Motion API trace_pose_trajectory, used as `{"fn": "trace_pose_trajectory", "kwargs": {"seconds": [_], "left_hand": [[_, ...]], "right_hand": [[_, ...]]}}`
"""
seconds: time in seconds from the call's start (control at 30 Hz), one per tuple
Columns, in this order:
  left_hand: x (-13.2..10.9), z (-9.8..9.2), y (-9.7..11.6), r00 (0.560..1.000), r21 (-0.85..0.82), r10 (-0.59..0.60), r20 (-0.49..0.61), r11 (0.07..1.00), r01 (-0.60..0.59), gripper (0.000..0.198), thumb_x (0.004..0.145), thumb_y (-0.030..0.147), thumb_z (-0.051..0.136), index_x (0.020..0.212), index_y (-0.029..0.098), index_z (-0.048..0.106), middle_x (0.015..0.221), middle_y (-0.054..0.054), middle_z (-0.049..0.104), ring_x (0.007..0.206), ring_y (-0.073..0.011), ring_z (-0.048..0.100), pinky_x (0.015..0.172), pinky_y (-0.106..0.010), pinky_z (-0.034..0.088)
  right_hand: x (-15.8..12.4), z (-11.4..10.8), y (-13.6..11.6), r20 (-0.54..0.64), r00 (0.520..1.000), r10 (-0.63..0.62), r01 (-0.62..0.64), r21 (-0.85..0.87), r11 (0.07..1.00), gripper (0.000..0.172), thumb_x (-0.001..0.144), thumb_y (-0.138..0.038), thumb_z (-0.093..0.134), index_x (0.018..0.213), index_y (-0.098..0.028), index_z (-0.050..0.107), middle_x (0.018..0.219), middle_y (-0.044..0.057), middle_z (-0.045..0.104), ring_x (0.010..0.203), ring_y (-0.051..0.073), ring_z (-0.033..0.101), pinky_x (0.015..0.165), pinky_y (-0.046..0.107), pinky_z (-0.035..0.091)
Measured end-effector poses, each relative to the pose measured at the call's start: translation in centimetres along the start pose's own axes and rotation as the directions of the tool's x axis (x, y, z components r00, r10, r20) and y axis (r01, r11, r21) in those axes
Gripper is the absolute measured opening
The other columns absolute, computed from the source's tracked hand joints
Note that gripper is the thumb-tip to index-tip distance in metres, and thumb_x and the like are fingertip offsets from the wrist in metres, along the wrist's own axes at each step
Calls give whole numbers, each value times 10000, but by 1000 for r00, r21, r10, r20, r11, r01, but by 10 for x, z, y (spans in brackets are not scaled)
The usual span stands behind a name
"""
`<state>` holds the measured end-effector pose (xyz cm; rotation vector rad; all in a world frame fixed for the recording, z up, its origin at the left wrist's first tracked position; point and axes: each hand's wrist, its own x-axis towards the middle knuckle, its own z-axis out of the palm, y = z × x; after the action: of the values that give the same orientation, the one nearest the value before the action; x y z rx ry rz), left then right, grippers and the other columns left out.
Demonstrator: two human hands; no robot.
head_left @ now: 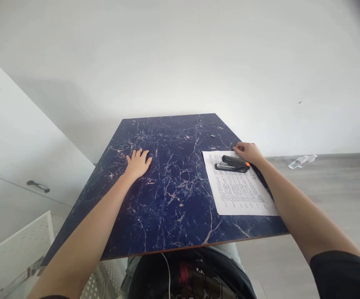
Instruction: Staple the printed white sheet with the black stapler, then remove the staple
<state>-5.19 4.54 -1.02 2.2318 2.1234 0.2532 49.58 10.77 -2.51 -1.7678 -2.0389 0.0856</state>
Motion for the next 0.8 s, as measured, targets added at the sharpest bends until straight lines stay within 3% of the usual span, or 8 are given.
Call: {"fn": "trace_pose_trajectory", "kwargs": {"seconds": [0.57, 0.8], "left_hand": [[-1, 0, 0, 1000, -9, 7, -1, 1000, -7, 637, 1051, 528, 270, 1566, 193, 439, 1679, -195, 316, 1555, -474, 227, 1181, -768, 200], [0, 2, -1, 1000, -7, 0, -8, 1000, 0, 637, 1050, 541, 268, 1561, 205, 445, 1681, -191, 316, 1559, -470, 224, 1185, -763, 200]], "right_hand": [[2, 2, 3, -2, 1000, -1, 1, -24, 1000, 286, 870, -482, 522, 698, -254, 527, 612, 19, 588, 599, 197, 526, 616, 334, 366], [7, 2, 0, -67, 998, -1, 2, 9, 1000, 308, 874, -498, 562, 712, -241, 613, 646, 43, 649, 636, 209, 586, 645, 345, 415]]}}
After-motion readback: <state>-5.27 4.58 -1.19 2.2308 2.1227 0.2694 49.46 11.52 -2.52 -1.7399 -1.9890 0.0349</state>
